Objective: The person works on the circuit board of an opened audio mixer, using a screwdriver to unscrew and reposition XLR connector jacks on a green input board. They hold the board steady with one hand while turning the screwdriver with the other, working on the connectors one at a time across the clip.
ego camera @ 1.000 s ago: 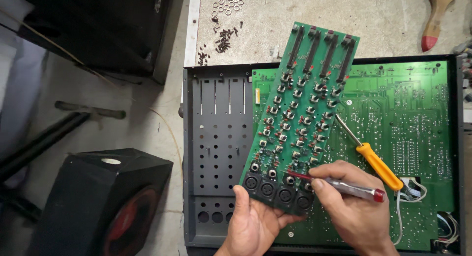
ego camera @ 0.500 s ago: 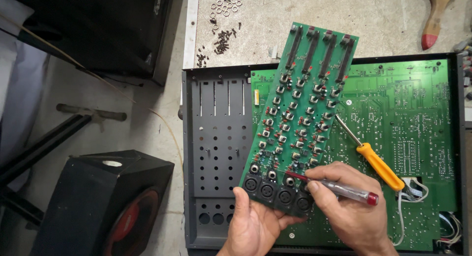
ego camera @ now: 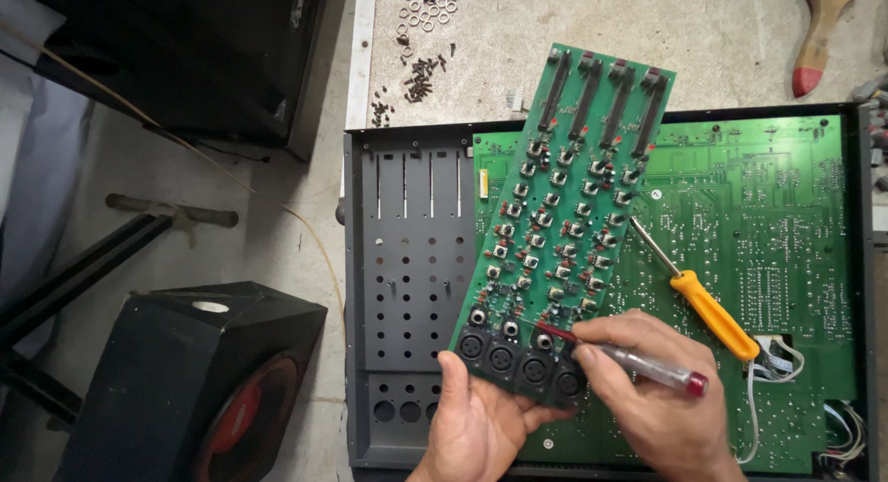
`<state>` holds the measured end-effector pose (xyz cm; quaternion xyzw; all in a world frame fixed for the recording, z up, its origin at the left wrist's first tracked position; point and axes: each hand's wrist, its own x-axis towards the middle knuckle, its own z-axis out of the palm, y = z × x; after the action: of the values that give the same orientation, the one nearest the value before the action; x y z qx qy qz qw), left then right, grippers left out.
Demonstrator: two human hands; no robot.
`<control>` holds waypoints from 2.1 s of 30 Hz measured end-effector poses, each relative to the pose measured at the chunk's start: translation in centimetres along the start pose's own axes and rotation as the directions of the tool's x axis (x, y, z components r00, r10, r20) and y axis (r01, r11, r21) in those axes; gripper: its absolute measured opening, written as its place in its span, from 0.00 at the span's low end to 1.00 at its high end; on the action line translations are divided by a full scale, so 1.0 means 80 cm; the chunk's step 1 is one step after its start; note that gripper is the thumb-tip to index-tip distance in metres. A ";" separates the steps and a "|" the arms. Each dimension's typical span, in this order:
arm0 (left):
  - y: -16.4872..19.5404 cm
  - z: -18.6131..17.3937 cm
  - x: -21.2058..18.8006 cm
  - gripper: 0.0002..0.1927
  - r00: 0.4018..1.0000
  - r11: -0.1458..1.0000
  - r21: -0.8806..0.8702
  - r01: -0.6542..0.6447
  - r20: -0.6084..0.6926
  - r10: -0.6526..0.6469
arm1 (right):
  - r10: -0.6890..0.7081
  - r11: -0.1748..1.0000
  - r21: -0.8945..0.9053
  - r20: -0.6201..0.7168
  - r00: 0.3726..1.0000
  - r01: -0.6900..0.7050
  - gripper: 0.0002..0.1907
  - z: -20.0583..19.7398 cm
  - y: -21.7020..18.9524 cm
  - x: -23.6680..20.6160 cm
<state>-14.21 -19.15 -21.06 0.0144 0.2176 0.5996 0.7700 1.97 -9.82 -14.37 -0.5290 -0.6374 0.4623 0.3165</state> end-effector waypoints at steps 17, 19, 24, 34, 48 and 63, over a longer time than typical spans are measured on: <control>-0.002 -0.004 0.004 0.52 1.000 1.000 -0.013 0.014 -0.005 -0.014 | -0.114 0.981 0.130 -0.192 0.975 0.141 0.13 0.001 0.027 -0.031; -0.001 -0.004 0.005 0.52 1.000 1.000 -0.017 0.019 -0.003 -0.019 | -0.138 0.966 0.197 -0.166 0.976 0.170 0.14 -0.005 0.025 -0.031; 0.002 0.002 0.003 0.52 1.000 1.000 -0.012 0.007 0.010 -0.006 | 0.096 0.962 0.274 -0.304 0.948 -0.009 0.13 0.000 0.022 -0.040; 0.008 0.012 0.000 0.51 1.000 1.000 0.030 0.001 0.020 -0.002 | 0.059 0.986 0.163 -0.223 0.973 -0.022 0.15 -0.005 0.024 -0.040; 0.005 0.008 0.001 0.52 1.000 1.000 0.027 0.014 -0.003 -0.014 | 0.051 0.993 0.113 -0.194 0.980 -0.029 0.12 -0.008 0.027 -0.034; 0.007 0.010 0.000 0.52 1.000 1.000 0.025 0.016 0.006 -0.016 | 0.042 0.994 0.110 -0.176 0.983 -0.023 0.12 -0.008 0.024 -0.031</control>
<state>-14.43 -18.84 -20.20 0.0242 0.2227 0.5907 0.7752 3.84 -12.06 -15.70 -0.5608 -0.5718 0.4519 0.3928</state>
